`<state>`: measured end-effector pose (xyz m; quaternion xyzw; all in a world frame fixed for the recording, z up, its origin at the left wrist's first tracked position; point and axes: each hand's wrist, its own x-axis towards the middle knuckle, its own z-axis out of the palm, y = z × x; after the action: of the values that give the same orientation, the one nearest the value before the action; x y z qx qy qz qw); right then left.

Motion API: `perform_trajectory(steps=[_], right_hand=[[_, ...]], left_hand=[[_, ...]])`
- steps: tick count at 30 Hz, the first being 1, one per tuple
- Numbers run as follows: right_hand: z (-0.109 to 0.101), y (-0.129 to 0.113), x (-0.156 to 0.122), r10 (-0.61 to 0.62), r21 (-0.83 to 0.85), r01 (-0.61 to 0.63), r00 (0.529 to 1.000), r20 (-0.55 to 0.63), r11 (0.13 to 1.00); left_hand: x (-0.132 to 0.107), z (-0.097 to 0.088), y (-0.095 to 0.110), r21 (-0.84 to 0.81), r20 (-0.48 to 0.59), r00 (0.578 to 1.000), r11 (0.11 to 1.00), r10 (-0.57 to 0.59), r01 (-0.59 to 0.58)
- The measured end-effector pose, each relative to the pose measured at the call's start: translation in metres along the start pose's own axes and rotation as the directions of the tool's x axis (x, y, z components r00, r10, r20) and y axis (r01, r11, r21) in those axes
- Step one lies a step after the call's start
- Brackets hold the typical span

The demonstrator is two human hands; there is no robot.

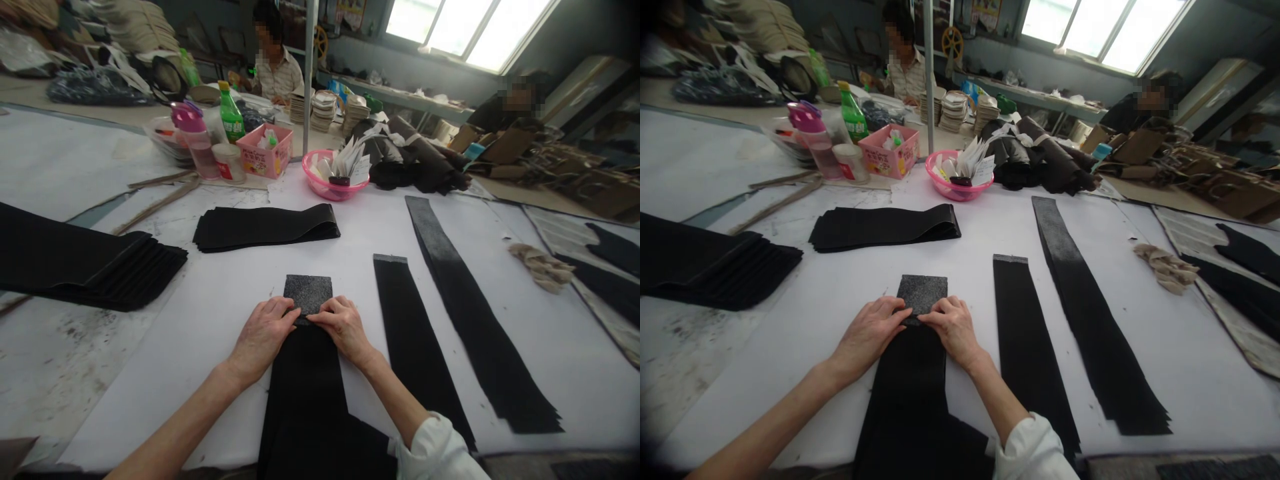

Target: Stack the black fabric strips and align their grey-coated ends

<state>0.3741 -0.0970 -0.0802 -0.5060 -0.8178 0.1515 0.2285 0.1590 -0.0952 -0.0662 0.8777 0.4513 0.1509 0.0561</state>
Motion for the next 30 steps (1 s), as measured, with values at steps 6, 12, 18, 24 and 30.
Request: perform_trajectory(steps=[6, 12, 18, 24, 30], right_hand=[[0.000, 0.000, -0.002, -0.020, 0.021, 0.020, 1.000, 0.010, 1.000], [0.003, 0.001, -0.004, 0.002, 0.066, 0.000, 1.000, -0.021, 0.998], [0.007, 0.005, -0.005, -0.032, 0.051, 0.033, 0.999, -0.029, 0.998], [0.008, 0.007, -0.006, -0.079, 0.027, 0.080, 0.996, -0.029, 0.996], [0.007, 0.005, -0.008, -0.105, -0.011, 0.105, 0.994, -0.003, 0.994]], left_hand=[[-0.001, -0.001, 0.002, -0.024, 0.007, 1.000, 0.999, 0.026, -0.025], [0.005, -0.007, 0.000, -0.015, 0.065, 0.998, 1.000, 0.004, -0.003], [-0.001, 0.005, -0.006, -0.016, 0.021, 0.999, 0.999, 0.040, -0.040], [-0.009, 0.015, -0.014, -0.015, -0.099, 0.992, 0.996, 0.082, -0.084], [-0.014, 0.019, -0.016, 0.064, -0.170, 0.972, 0.986, 0.162, -0.154]])
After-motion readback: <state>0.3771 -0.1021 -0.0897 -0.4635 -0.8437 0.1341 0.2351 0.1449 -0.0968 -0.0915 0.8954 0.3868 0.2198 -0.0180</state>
